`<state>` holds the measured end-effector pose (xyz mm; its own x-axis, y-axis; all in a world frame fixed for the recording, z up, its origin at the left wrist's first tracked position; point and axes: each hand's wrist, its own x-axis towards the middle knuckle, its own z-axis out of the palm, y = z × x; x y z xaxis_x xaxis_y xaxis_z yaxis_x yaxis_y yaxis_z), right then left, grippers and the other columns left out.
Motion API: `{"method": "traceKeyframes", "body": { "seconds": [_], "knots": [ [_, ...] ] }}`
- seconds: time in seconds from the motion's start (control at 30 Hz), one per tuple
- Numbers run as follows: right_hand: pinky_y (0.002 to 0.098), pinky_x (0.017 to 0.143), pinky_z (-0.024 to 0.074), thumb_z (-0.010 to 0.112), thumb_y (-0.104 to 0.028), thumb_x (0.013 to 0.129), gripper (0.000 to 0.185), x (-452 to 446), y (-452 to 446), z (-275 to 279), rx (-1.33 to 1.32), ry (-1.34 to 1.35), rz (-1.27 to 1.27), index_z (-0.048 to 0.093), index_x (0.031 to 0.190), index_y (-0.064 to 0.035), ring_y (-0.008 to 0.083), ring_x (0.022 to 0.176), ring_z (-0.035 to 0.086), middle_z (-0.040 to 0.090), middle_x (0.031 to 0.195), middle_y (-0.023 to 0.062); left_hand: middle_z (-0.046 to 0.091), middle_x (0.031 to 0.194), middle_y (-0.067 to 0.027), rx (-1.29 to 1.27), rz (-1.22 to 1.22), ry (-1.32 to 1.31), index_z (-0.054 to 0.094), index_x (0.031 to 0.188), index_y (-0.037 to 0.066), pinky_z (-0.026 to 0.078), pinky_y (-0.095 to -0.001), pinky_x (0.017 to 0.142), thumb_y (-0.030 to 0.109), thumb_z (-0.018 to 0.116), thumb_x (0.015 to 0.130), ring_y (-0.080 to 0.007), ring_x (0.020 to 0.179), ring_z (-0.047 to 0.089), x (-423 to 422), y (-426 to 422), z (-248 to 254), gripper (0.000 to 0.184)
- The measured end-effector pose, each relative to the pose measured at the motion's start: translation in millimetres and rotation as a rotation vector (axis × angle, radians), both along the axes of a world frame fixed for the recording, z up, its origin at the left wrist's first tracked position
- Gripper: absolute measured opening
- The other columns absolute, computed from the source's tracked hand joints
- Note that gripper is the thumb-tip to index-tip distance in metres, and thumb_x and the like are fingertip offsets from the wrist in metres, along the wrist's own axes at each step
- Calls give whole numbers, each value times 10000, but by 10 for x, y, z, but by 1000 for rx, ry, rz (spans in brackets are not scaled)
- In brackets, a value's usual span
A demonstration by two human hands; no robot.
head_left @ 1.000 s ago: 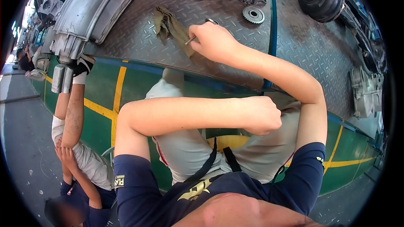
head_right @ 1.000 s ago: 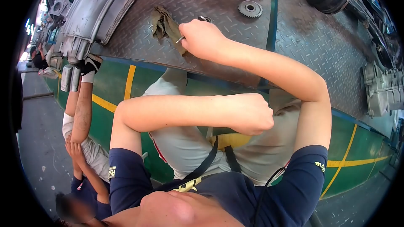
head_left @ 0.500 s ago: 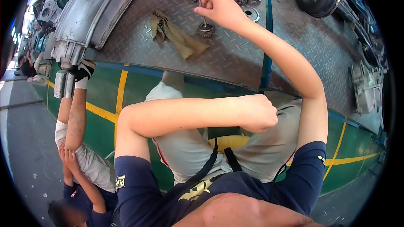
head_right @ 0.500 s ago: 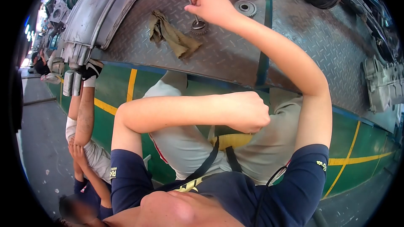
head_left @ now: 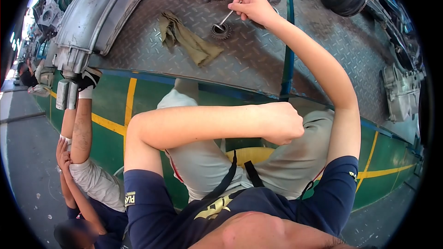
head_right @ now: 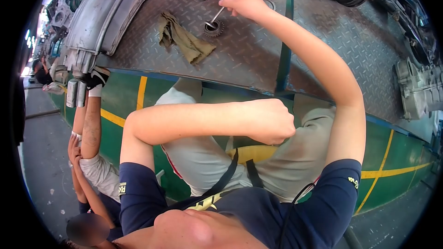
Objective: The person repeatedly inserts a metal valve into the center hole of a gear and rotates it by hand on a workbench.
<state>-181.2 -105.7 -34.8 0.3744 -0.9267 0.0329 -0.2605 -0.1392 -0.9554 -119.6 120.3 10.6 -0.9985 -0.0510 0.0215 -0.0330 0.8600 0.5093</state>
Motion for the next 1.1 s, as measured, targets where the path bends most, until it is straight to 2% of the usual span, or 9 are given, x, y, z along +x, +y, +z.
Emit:
{"method": "traceKeyframes", "body": {
  "seconds": [0.27,0.3,0.4,0.43,0.57,0.7,0.83,0.93,1.1],
  "knots": [
    [264,520,452,704,-243,905,226,-175,258,41,-61,204,-24,674,891,-20,88,565,614,646,635,24,687,705,-217,3,1,3,688,704,-29,551,-449,610,127,632,774,-392,685,696,-39,5,-6,180],
    [300,543,486,681,-200,883,197,-176,343,115,-104,255,-41,675,920,-7,148,570,641,669,662,74,686,704,-218,4,3,4,689,704,-29,551,-450,609,126,633,771,-392,684,696,-45,7,-15,178],
    [305,583,474,696,-151,876,175,-188,561,275,-329,395,7,655,922,13,120,608,580,620,667,55,685,700,-218,14,-7,0,690,701,-28,551,-452,606,125,635,765,-391,684,696,-67,15,-35,175],
    [363,625,500,672,-125,851,168,-170,642,341,-377,437,17,655,921,27,222,636,638,644,692,121,685,698,-217,14,-13,-2,689,697,-27,551,-453,604,124,636,763,-390,683,696,-74,15,-38,173],
    [465,693,534,633,-116,862,159,-94,853,331,-449,673,72,663,948,14,404,770,674,684,763,200,685,694,-215,6,-35,-5,686,686,-21,550,-456,601,125,639,753,-389,683,697,-105,13,-58,168],
    [466,676,547,617,-70,870,126,73,1091,347,-609,843,54,600,962,14,383,764,681,665,768,192,686,694,-215,1,-51,9,684,676,-16,547,-462,601,129,641,739,-390,679,696,-147,20,-63,163],
    [410,638,539,655,-67,853,120,250,1242,395,-864,755,61,555,905,-25,324,741,674,635,809,130,687,696,-212,-1,-41,26,693,685,-15,547,-462,605,128,639,734,-387,685,697,-161,29,-62,161],
    [400,631,538,661,-68,844,120,387,1219,391,-995,689,145,559,896,-34,306,761,678,632,817,122,690,698,-205,-10,-44,39,703,696,-12,549,-456,610,121,641,738,-381,694,701,-151,33,-59,153],
    [398,632,542,677,-117,858,137,598,1058,360,-1064,625,170,559,863,-48,301,755,677,625,789,115,698,707,-195,-28,-43,34,713,705,-5,557,-441,623,113,647,746,-369,708,708,-83,34,-13,141]
  ]
}}
